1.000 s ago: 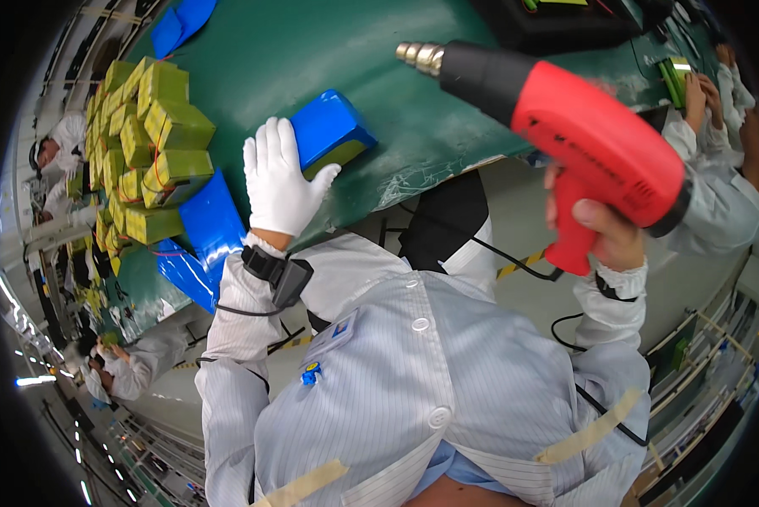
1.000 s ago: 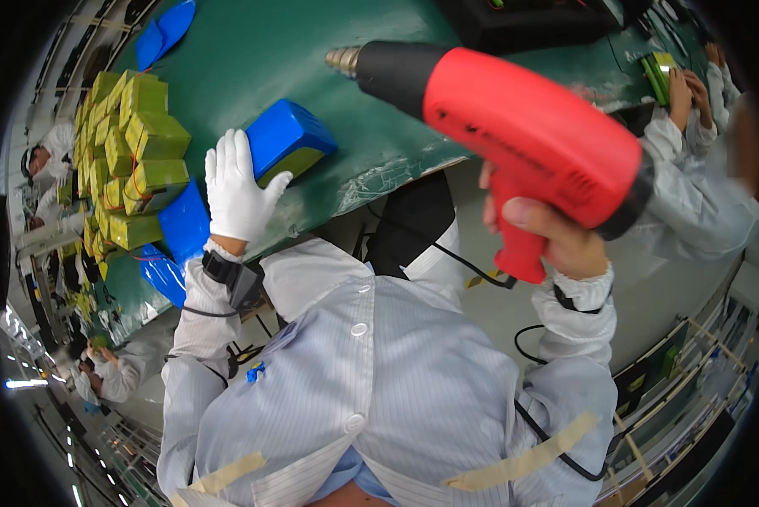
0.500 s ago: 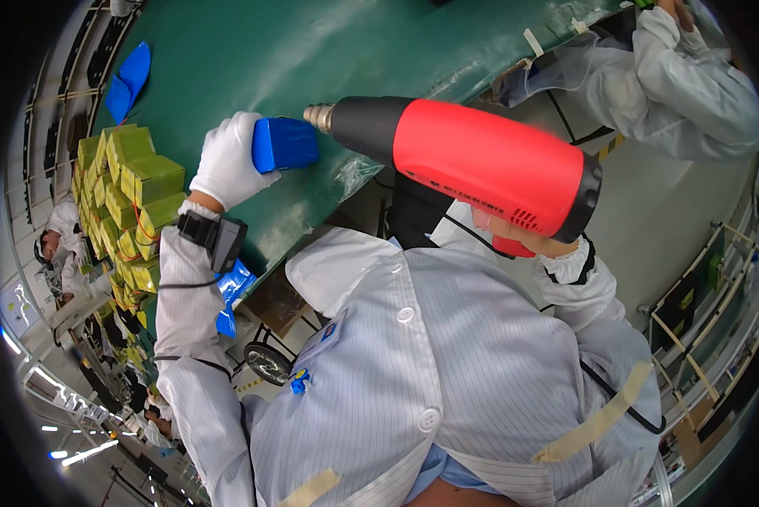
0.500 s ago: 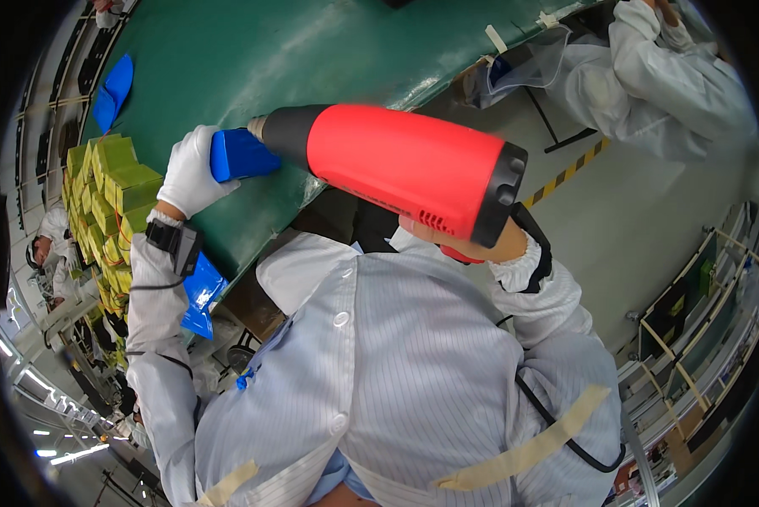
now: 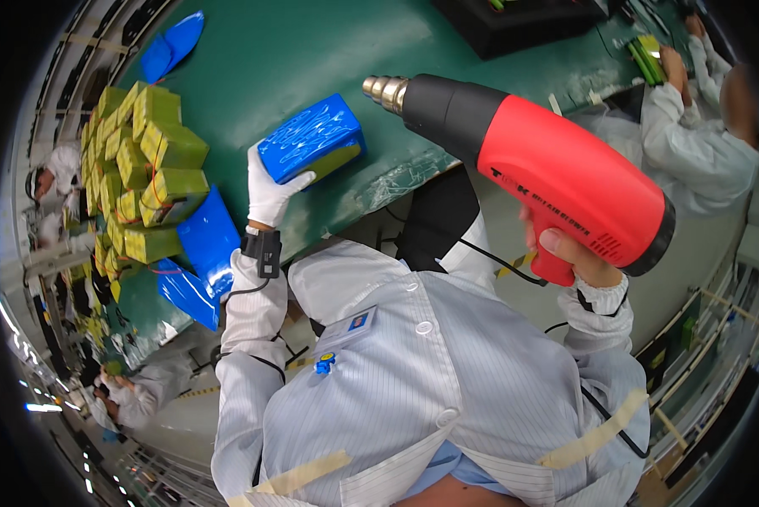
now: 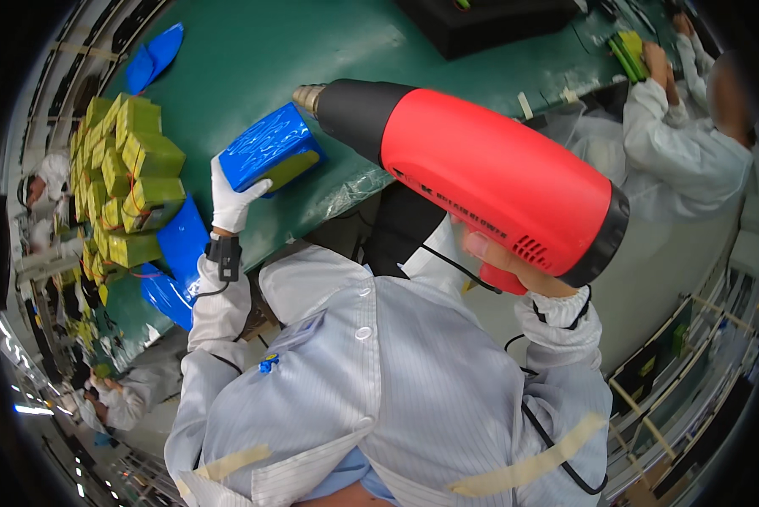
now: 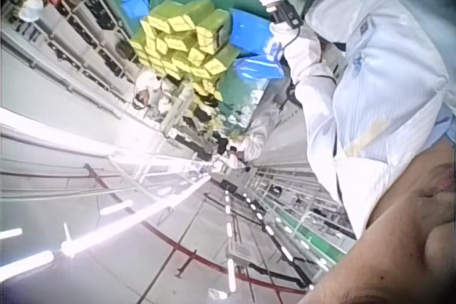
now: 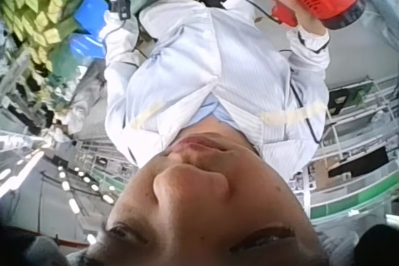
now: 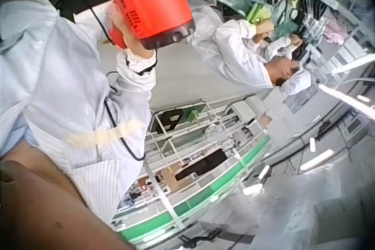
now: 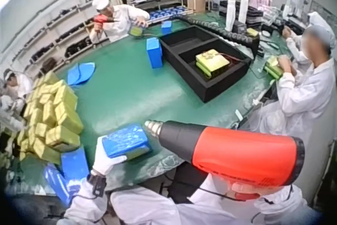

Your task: Using a heat gun to shrink-wrap blue plastic around rechargeable battery packs on a production line.

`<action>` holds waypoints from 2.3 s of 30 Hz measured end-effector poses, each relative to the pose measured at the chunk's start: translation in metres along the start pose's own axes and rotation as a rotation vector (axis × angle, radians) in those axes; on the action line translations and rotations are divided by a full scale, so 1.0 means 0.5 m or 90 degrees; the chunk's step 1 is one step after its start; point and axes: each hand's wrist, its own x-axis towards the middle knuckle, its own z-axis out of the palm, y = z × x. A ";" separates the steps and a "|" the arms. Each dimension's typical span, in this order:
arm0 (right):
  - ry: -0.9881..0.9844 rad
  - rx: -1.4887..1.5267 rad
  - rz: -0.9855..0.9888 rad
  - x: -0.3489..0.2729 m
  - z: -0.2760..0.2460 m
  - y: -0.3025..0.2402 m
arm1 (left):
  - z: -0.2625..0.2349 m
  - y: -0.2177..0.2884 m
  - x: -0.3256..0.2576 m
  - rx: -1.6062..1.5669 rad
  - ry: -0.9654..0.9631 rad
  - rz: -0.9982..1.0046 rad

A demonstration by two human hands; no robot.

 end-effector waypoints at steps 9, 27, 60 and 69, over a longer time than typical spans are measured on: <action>-0.123 -0.140 0.123 0.084 0.127 -0.225 | -0.009 -0.037 -0.050 -0.098 -0.049 -0.091; -0.253 -0.488 0.068 0.184 0.422 -0.400 | -0.017 -0.130 -0.098 0.285 0.093 0.108; -0.209 -0.494 0.115 0.207 0.372 -0.386 | -0.014 -0.118 -0.098 0.292 0.115 0.142; -0.217 -0.501 0.110 0.215 0.341 -0.381 | -0.012 -0.115 -0.099 0.293 0.119 0.140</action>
